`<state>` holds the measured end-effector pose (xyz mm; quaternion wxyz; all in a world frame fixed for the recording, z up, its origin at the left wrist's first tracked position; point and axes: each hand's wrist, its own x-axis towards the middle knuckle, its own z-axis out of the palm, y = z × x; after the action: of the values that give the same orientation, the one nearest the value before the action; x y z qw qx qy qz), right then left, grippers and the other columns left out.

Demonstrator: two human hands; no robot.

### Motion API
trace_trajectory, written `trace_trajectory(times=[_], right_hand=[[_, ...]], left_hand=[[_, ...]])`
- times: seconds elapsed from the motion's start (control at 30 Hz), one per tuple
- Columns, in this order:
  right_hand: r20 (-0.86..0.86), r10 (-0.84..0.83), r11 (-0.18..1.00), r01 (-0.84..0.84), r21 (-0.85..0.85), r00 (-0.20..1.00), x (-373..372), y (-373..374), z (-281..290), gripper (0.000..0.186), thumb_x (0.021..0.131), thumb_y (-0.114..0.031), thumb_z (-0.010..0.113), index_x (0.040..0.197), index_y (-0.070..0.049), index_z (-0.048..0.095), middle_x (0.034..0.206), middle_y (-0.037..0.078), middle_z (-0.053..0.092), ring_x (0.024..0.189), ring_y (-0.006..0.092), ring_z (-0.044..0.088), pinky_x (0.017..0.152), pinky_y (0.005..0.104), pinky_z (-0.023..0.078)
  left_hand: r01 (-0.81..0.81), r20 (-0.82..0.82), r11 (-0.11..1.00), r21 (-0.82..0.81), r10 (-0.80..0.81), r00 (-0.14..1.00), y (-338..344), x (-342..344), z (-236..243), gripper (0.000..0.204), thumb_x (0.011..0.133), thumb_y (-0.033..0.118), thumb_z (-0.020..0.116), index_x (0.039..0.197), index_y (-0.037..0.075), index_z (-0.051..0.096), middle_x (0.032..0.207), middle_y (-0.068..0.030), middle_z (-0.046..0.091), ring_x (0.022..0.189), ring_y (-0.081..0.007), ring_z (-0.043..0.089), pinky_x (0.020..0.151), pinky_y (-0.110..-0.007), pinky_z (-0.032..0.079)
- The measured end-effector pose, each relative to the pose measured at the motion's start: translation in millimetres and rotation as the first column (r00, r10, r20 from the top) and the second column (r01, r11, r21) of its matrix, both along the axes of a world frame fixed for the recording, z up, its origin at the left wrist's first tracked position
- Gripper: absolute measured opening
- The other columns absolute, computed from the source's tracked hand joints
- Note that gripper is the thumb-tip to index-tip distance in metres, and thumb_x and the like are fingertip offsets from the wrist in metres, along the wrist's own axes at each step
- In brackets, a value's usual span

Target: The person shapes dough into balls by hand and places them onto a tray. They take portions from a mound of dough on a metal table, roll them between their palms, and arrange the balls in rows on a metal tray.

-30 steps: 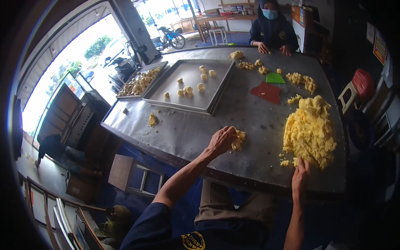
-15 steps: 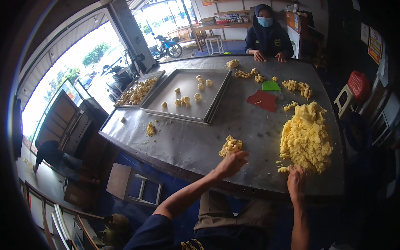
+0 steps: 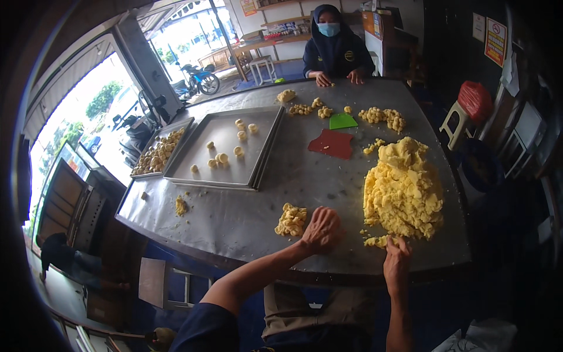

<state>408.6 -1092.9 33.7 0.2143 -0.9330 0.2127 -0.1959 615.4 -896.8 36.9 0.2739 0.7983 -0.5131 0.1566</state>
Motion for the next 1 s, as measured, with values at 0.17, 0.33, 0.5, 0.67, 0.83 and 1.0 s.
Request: trace_trajectory(times=[0.17, 0.33, 0.5, 0.67, 0.83, 1.0], right_hand=[[0.142, -0.018, 0.999, 0.014, 0.029, 0.990, 23, 11, 8, 0.035, 0.085, 0.002, 0.071, 0.119, 0.002, 0.068, 0.106, 0.016, 0.068, 0.093, 0.0326, 0.063, 0.082, 0.0394, 0.052], [0.038, 0.107, 0.984, -0.100, -0.149, 0.994, 36, -1, 5, 0.030, 0.081, 0.002, 0.071, 0.111, 0.000, 0.072, 0.099, 0.013, 0.067, 0.090, 0.0302, 0.061, 0.084, 0.0416, 0.049], [-0.062, 0.134, 0.984, -0.140, -0.108, 0.989, 36, -8, 24, 0.035, 0.083, 0.005, 0.066, 0.117, 0.003, 0.068, 0.105, 0.017, 0.060, 0.095, 0.0326, 0.059, 0.086, 0.0415, 0.049], [-0.106, 0.081, 0.991, -0.092, -0.097, 0.991, 13, -9, 12, 0.052, 0.090, 0.010, 0.053, 0.141, 0.008, 0.045, 0.138, 0.026, 0.046, 0.126, 0.0395, 0.051, 0.102, 0.0408, 0.047], [-0.177, 0.167, 0.984, -0.175, -0.029, 0.970, -4, 43, 21, 0.056, 0.089, 0.016, 0.045, 0.144, 0.006, 0.043, 0.155, 0.023, 0.035, 0.143, 0.0384, 0.035, 0.116, 0.0412, 0.038], [-0.032, 0.185, 0.983, -0.185, -0.013, 0.982, -14, 23, 9, 0.052, 0.087, 0.018, 0.045, 0.137, 0.009, 0.050, 0.143, 0.023, 0.051, 0.134, 0.0412, 0.047, 0.110, 0.0418, 0.044]], left_hand=[[0.122, 0.066, 0.991, 0.052, -0.125, 0.990, 9, 8, -9, 0.043, 0.085, 0.029, 0.064, 0.112, -0.003, 0.051, 0.122, -0.0232, 0.046, 0.124, -0.0407, 0.042, 0.110, -0.060, 0.028], [0.104, 0.045, 0.993, 0.054, -0.107, 0.993, 0, 14, -3, 0.045, 0.081, 0.026, 0.065, 0.114, -0.003, 0.052, 0.124, -0.0220, 0.046, 0.127, -0.0399, 0.042, 0.112, -0.060, 0.027], [0.112, 0.112, 0.993, 0.029, -0.115, 0.987, 7, 14, -6, 0.040, 0.079, 0.022, 0.067, 0.106, -0.003, 0.054, 0.117, -0.0196, 0.047, 0.121, -0.0382, 0.045, 0.108, -0.057, 0.032], [0.049, 0.224, 0.996, -0.070, -0.032, 0.974, 10, -2, 2, 0.023, 0.081, 0.021, 0.064, 0.092, 0.002, 0.057, 0.099, -0.0122, 0.050, 0.104, -0.0291, 0.050, 0.092, -0.050, 0.038], [-0.316, 0.282, 0.948, 0.047, 0.291, 0.914, 16, -23, -17, 0.020, 0.083, 0.024, 0.063, 0.091, 0.006, 0.060, 0.096, -0.0108, 0.052, 0.096, -0.0259, 0.050, 0.082, -0.044, 0.037], [-0.403, 0.144, 0.915, 0.021, 0.396, 0.907, 28, -48, 9, 0.031, 0.082, 0.025, 0.064, 0.103, 0.003, 0.060, 0.101, -0.0126, 0.054, 0.103, -0.0278, 0.051, 0.087, -0.045, 0.037]])
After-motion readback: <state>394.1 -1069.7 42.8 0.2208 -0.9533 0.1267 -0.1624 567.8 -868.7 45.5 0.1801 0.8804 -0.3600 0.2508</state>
